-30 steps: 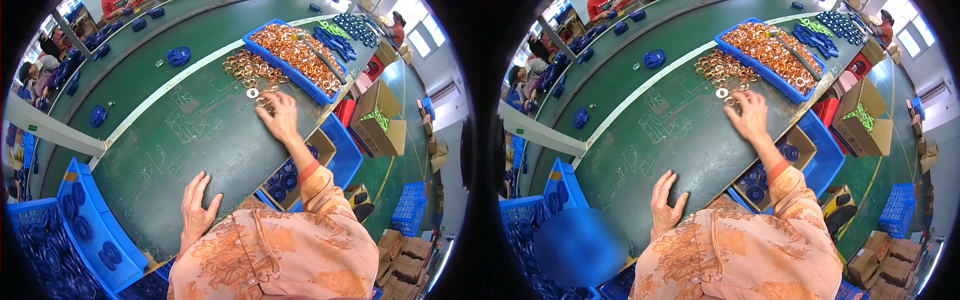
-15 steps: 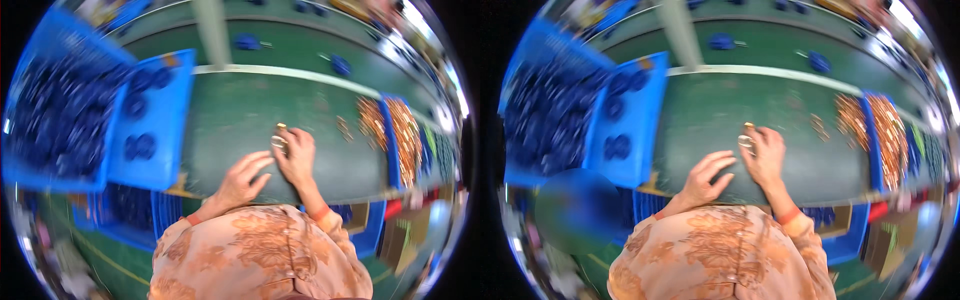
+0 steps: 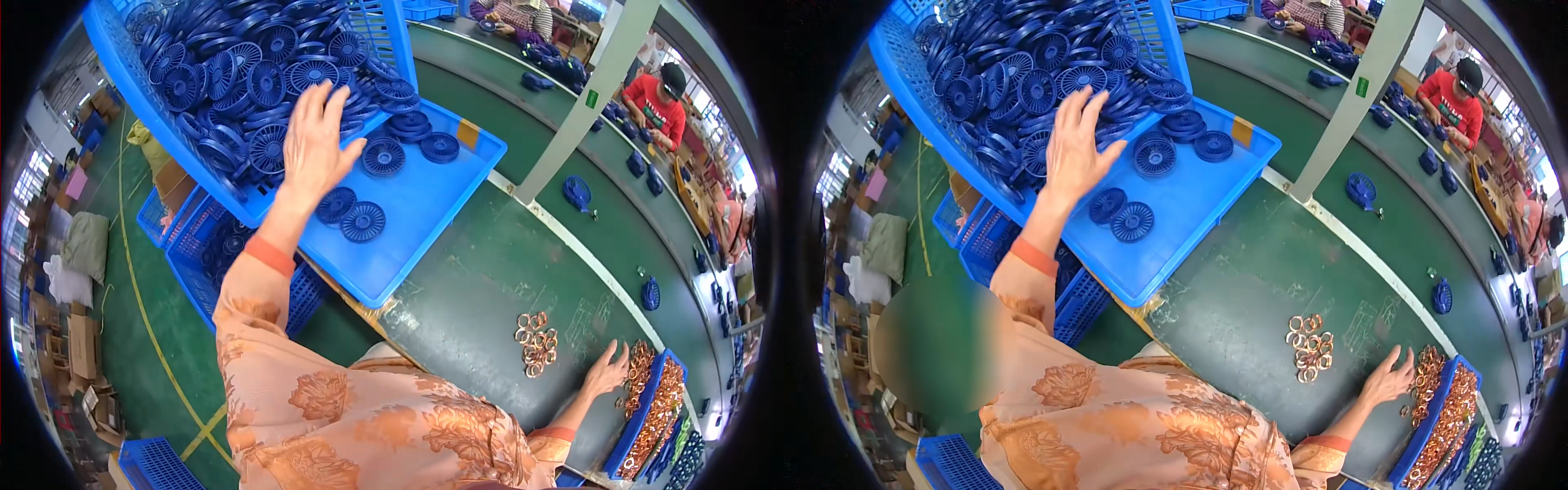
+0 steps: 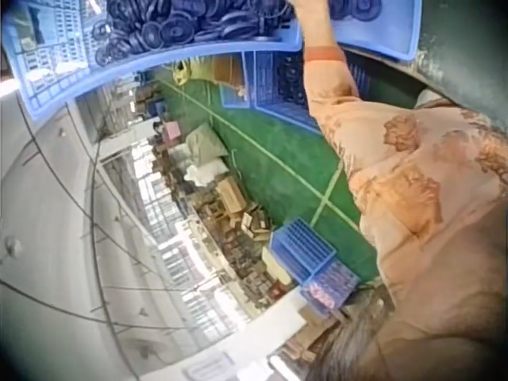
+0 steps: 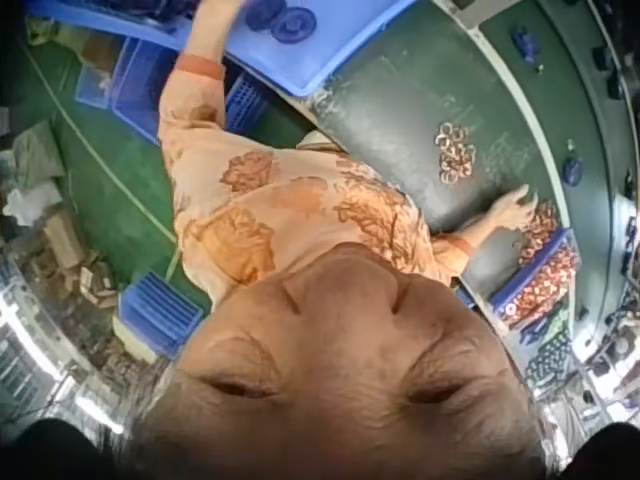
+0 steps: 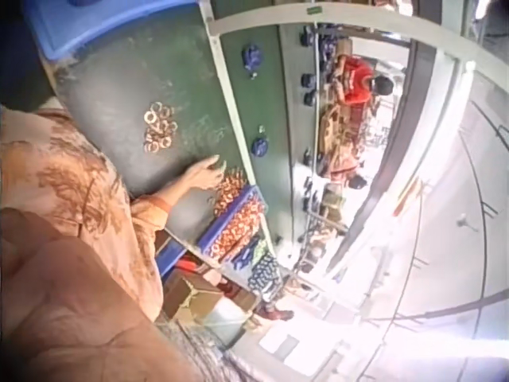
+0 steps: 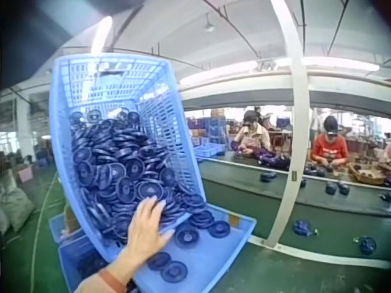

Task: Assembling small blue plastic components by inserting metal rings into the center of each piece and occasionally using a mallet to tap them together.

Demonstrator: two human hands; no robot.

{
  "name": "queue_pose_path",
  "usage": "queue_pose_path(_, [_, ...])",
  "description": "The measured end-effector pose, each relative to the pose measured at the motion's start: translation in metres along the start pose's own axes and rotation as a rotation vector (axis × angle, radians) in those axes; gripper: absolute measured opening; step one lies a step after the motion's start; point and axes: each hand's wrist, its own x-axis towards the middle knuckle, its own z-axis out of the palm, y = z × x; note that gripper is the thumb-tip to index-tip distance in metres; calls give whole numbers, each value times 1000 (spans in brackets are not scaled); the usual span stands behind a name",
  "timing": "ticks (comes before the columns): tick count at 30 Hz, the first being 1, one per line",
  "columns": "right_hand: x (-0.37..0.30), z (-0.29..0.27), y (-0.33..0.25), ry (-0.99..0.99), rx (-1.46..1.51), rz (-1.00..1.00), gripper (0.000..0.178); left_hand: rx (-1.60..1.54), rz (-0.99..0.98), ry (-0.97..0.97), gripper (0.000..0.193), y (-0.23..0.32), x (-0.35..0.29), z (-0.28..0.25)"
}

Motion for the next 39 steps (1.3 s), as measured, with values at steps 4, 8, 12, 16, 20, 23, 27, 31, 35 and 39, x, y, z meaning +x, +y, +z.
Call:
queue_pose_path(4, [-15,16,-8,-247,389,-193,38,198,-31,-133,105,-40,33,44])
queue_pose_path(8, [-56,-2,-61,-291,391,-344,31,342,-97,-263,115,-60,48,72])
queue_pose_path(12, [-64,-3,-63,-300,406,-349,28,371,-55,-245,100,-70,64,91])
queue_pose_path(16, [-61,-3,-61,-314,415,-323,27,526,-24,-357,95,-63,80,95])
queue_pose_path(20, [-62,-4,-61,-315,388,-332,27,671,-44,-545,88,-44,87,99])
queue_pose_path(23, [-63,-3,-63,-303,385,-339,29,747,-17,-571,79,-48,94,103])
queue_pose_path(27, [-63,-2,-62,-307,387,-332,28,643,50,-687,67,-62,111,98])
queue_pose_path(31, [-63,-3,-61,-295,388,-329,28,686,-4,-708,57,-51,111,108])
queue_pose_path(35, [-62,-5,-64,-305,394,-335,27,771,-72,-660,63,-40,111,119])
queue_pose_path(39, [-64,-8,-63,-299,398,-330,27,826,-118,-731,59,-37,124,126])
